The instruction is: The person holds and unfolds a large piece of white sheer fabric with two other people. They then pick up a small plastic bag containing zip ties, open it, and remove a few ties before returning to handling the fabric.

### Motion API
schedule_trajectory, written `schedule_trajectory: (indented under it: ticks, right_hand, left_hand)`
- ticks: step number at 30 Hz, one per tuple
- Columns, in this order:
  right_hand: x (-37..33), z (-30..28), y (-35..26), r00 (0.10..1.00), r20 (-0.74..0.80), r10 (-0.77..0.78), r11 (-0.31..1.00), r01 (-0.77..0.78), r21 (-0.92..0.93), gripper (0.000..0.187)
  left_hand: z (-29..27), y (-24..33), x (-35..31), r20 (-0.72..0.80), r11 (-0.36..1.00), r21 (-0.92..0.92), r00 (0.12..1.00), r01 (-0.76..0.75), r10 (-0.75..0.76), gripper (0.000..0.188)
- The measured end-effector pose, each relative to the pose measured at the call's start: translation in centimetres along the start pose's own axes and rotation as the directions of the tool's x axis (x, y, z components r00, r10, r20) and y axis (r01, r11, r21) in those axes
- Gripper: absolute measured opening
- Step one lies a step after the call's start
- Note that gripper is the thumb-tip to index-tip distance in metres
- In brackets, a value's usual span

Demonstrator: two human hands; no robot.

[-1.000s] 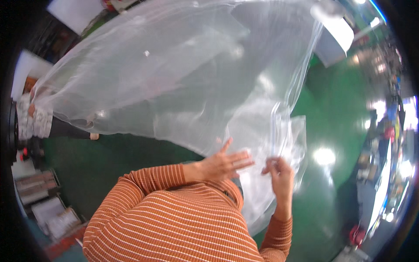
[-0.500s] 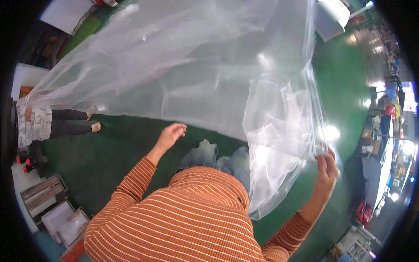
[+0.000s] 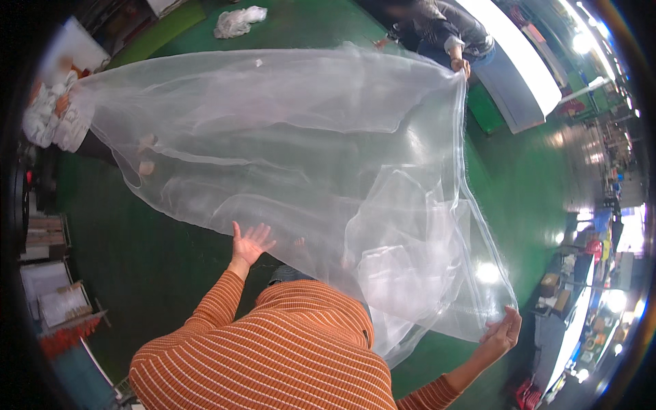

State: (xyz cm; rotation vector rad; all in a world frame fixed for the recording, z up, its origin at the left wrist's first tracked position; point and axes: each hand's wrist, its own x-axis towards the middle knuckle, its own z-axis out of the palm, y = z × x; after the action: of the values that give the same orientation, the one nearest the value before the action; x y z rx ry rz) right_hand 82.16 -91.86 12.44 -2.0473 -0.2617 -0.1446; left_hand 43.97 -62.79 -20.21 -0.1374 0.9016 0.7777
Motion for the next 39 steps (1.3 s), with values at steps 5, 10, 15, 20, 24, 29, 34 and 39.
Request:
schedule_trajectory:
  ticks: [5,10,15,20,24,29,34,39]
  right_hand:
    - [1.2,-0.9,1.1,0.993,-0.084,0.078,0.981,-0.061,0.185,0.023]
    - [2.5,-1.1,0.6,0.991,-0.111,0.074,0.954,-0.038,0.298,0.025]
    - [2.2,-0.6,-0.3,0.996,-0.080,0.036,0.950,-0.010,0.311,0.027]
    - [2.7,-0.4,1.6,0.998,-0.068,-0.003,0.925,0.029,0.379,0.030]
    - [2.2,-0.2,1.0,0.993,-0.116,0.010,0.921,0.036,0.388,0.030]
    - [2.2,0.0,1.6,0.969,-0.171,-0.180,0.943,0.220,0.251,0.029]
    - [2.8,0.5,1.2,0.966,-0.107,-0.235,0.933,0.255,0.254,0.026]
    - [3.6,1.9,-1.1,0.998,0.031,-0.053,0.945,0.040,0.326,0.021]
  left_hand:
    - [-3.5,0.8,-0.8,-0.068,0.942,-0.208,0.965,-0.263,0.254,0.113]
    - [-8.3,2.4,0.3,-0.193,0.908,-0.111,0.905,-0.404,0.379,0.082]
    - [-11.2,2.3,0.3,-0.340,0.902,-0.026,0.852,-0.431,0.398,0.046]
    - [-14.9,1.5,0.9,-0.440,0.944,-0.009,0.849,-0.331,0.293,0.033]
    - [-16.0,0.5,0.3,-0.447,0.957,0.011,0.855,-0.290,0.265,0.027]
    - [-15.3,0.7,0.4,-0.444,0.966,0.008,0.864,-0.258,0.235,0.024]
    - [-15.7,2.4,2.2,-0.424,0.967,0.012,0.875,-0.255,0.236,0.027]
    - [-16.1,3.0,2.7,-0.418,0.964,0.046,0.872,-0.260,0.255,0.029]
